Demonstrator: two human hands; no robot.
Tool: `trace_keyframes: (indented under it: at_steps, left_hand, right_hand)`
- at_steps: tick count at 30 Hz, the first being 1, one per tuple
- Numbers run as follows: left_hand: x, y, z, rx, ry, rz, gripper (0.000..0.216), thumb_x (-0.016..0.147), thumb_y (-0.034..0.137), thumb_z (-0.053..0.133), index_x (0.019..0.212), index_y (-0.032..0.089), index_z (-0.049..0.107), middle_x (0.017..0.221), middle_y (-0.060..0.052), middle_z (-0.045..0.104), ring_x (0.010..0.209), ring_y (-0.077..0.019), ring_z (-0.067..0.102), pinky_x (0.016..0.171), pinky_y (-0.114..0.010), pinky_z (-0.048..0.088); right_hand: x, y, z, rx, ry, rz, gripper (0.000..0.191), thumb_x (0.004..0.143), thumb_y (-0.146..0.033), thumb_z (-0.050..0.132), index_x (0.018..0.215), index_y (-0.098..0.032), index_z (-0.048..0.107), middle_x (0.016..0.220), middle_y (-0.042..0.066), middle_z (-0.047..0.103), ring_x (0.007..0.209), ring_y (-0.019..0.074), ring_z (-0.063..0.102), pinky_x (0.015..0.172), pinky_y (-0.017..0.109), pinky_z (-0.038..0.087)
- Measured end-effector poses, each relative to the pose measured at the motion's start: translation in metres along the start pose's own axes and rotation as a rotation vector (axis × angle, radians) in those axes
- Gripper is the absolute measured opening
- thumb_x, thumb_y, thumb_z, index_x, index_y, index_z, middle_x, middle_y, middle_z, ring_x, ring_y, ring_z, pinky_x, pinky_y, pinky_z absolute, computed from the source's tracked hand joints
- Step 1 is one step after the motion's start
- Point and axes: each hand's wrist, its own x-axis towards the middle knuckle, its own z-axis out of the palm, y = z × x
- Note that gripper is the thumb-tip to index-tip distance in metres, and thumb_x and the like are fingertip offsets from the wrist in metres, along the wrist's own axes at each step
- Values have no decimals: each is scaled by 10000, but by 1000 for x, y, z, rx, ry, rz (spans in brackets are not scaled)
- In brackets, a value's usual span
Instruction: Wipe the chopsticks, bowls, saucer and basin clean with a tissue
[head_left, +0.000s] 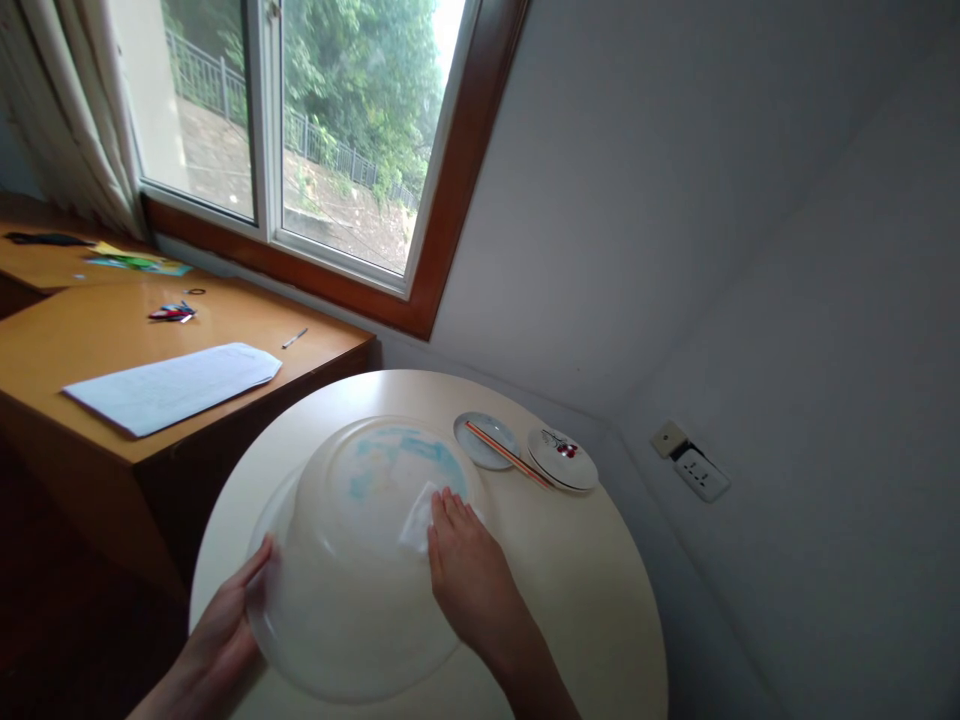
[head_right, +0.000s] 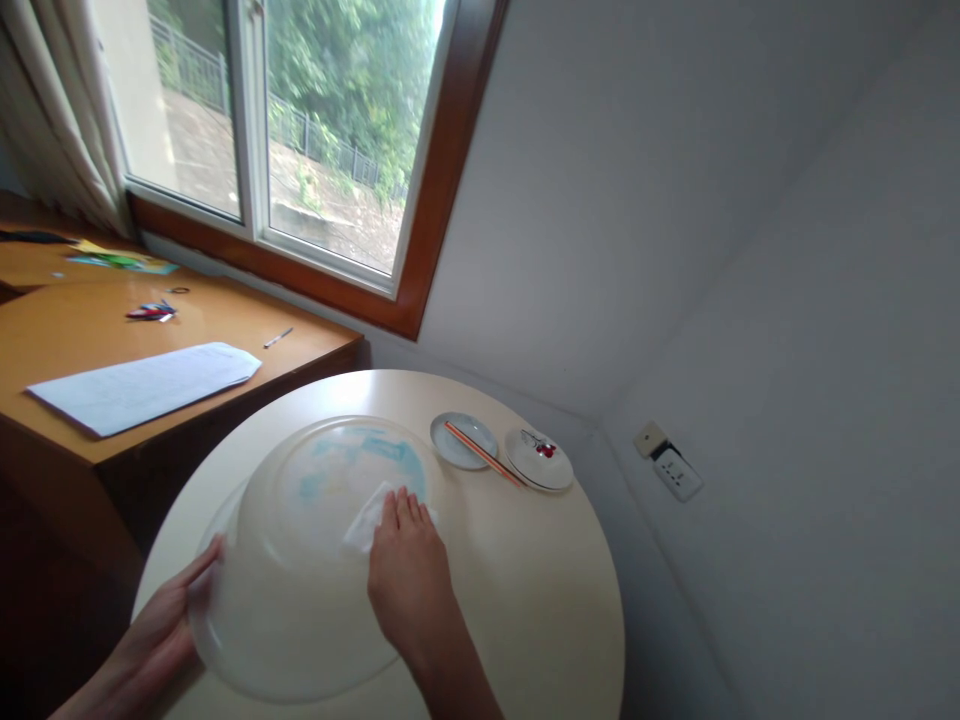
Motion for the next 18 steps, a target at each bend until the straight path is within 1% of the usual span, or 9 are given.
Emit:
trace_keyframes:
  at_steps: [5, 9, 12, 14, 16, 18]
  left_hand:
    - [-4, 0, 1, 19, -44, -7, 335, 882, 95, 431, 1199, 70, 540, 609, -45, 711, 578, -229, 701, 657, -361, 598]
    - [-5, 0, 2, 21, -105, -35, 372, 889, 128, 420, 1236, 45, 523, 746, -103, 739, 706, -276, 710, 715, -386, 589]
    - [-2, 0, 2, 28, -99, 6, 401, 872, 109, 436, 1262, 55, 508, 814, -120, 744, 746, -291, 707, 730, -400, 585]
    - [0, 0, 1, 19, -73, 14, 411, 861, 106, 446, 1265, 70, 512, 841, -122, 744, 746, -294, 706, 723, -405, 587]
    - [1, -1, 0, 8, -67, 0, 409, 855, 111, 454, 1258, 73, 518, 844, -123, 742, 740, -291, 707, 716, -405, 589]
    - [0, -1, 1, 15, -70, -4, 394, 856, 109, 458, 1240, 57, 526, 778, -110, 742, 702, -280, 709, 705, -398, 592]
  right_hand:
    - [-5, -25, 4, 73, 36, -177, 474, 917, -168, 295, 1369, -41, 362, 1412, 163, 378, 1322, 247, 333, 1095, 424, 290]
    - [-2, -43, 9, 177, 97, -306, 468, 946, -309, 322, 1362, -103, 386, 1418, 119, 395, 1329, 224, 322, 1115, 406, 247]
    - [2, -49, 13, 219, 128, -357, 531, 919, -421, 395, 1354, -118, 393, 1414, 113, 405, 1326, 231, 327, 1117, 396, 241]
    - [3, -49, 14, 233, 149, -366, 511, 914, -414, 410, 1340, -131, 412, 1402, 101, 426, 1317, 221, 344, 1114, 387, 246]
    - [1, -45, 15, 242, 174, -369, 424, 927, -338, 392, 1307, -159, 452, 1380, 73, 460, 1302, 189, 372, 1111, 364, 256]
    - [-3, -39, 15, 250, 208, -375, 359, 930, -256, 370, 1255, -186, 504, 1346, 44, 503, 1275, 155, 411, 1106, 335, 268]
